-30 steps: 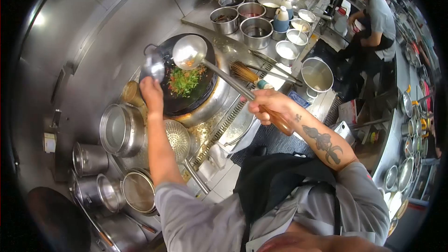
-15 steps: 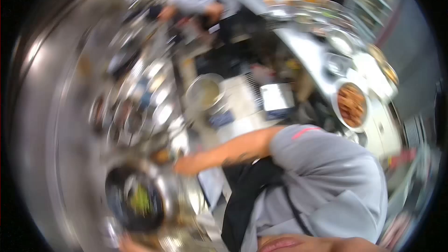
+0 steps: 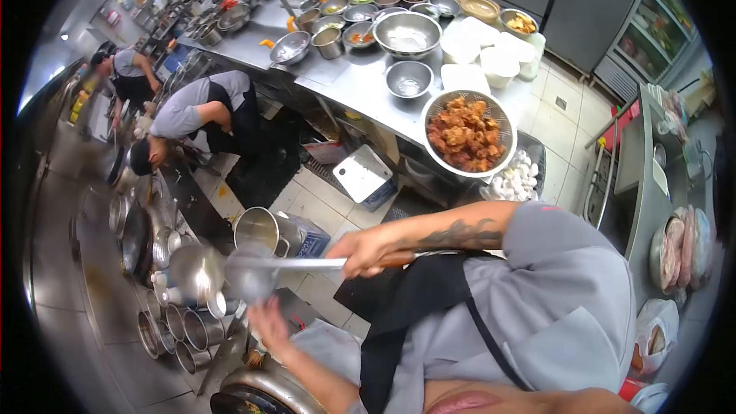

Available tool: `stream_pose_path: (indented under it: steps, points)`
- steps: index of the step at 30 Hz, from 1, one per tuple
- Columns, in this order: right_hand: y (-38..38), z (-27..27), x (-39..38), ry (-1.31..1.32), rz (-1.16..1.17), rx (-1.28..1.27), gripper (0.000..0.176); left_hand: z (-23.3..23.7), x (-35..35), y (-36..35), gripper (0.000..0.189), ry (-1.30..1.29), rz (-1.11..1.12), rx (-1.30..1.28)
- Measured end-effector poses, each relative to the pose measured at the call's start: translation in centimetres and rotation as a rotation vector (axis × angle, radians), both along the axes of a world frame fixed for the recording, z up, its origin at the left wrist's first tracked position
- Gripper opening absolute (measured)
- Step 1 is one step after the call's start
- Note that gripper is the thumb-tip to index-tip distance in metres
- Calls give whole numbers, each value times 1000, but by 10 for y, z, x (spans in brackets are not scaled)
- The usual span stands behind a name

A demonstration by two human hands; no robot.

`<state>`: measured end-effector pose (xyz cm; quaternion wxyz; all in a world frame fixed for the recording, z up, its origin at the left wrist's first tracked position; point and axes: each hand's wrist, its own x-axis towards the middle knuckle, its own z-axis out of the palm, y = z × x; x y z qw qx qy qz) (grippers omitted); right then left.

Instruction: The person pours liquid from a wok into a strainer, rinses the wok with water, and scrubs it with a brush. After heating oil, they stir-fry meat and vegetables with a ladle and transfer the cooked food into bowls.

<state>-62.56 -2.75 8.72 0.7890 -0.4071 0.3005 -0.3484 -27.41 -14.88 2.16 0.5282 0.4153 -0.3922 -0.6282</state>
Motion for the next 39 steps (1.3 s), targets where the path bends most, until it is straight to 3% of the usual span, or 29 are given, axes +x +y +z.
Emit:
stream_pose_path:
  steps: [3, 4, 5, 6, 8, 10, 12, 16, 17, 19, 22, 25, 27, 29, 32, 34, 39]
  points:
    - [42, 7, -75, 15, -267, 55, 44, -34, -179, -34, 23, 109, -329, 190]
    - [54, 9, -96, 40, -334, 62, 46, -17, -239, -25, 19, 118, -447, 182]
    - [67, 14, -113, -1, -400, 68, 45, -39, -290, -40, 16, 133, -570, 191]
    - [80, 21, -129, -40, -468, 76, 45, -21, -342, -29, 15, 136, -584, 210]
    - [103, 32, -157, 8, -531, 37, 45, -27, -421, -38, 17, -28, -669, 221]
    - [126, 38, -175, 26, -608, 36, 45, -38, -476, -43, 19, 201, -827, 173]
    - [145, 38, -185, 52, -662, 74, 45, -44, -520, -42, 21, 245, -881, 223]
    - [173, 31, -200, 41, -683, 58, 45, -71, -528, -28, 30, -228, -939, 261]
    - [178, 26, -201, 28, -676, 57, 44, -85, -518, -19, 32, -380, -1069, 262]
    - [181, 24, -203, -1, -677, 59, 44, -54, -483, 34, 41, -451, -1239, 275]
    - [177, 22, -202, 6, -653, 73, 43, -76, -470, 70, 38, -420, -1375, 335]
    - [169, 22, -202, 18, -581, 41, 42, -74, -467, 104, 32, -291, -1215, 452]
    - [164, 21, -199, 7, -545, 39, 41, -94, -468, 116, 27, -60, -1206, -192]
    - [156, 21, -193, -3, -523, 42, 40, -101, -467, 129, 24, -184, -1174, -87]
    - [148, 24, -182, -6, -517, 70, 40, -54, -478, 141, 24, -478, -1204, 277]
    - [143, 28, -177, 12, -492, 96, 40, -53, -472, 146, 19, -271, -1215, 204]
    - [133, 34, -180, -22, -436, 79, 44, -61, -441, 158, 14, -26, -927, 491]
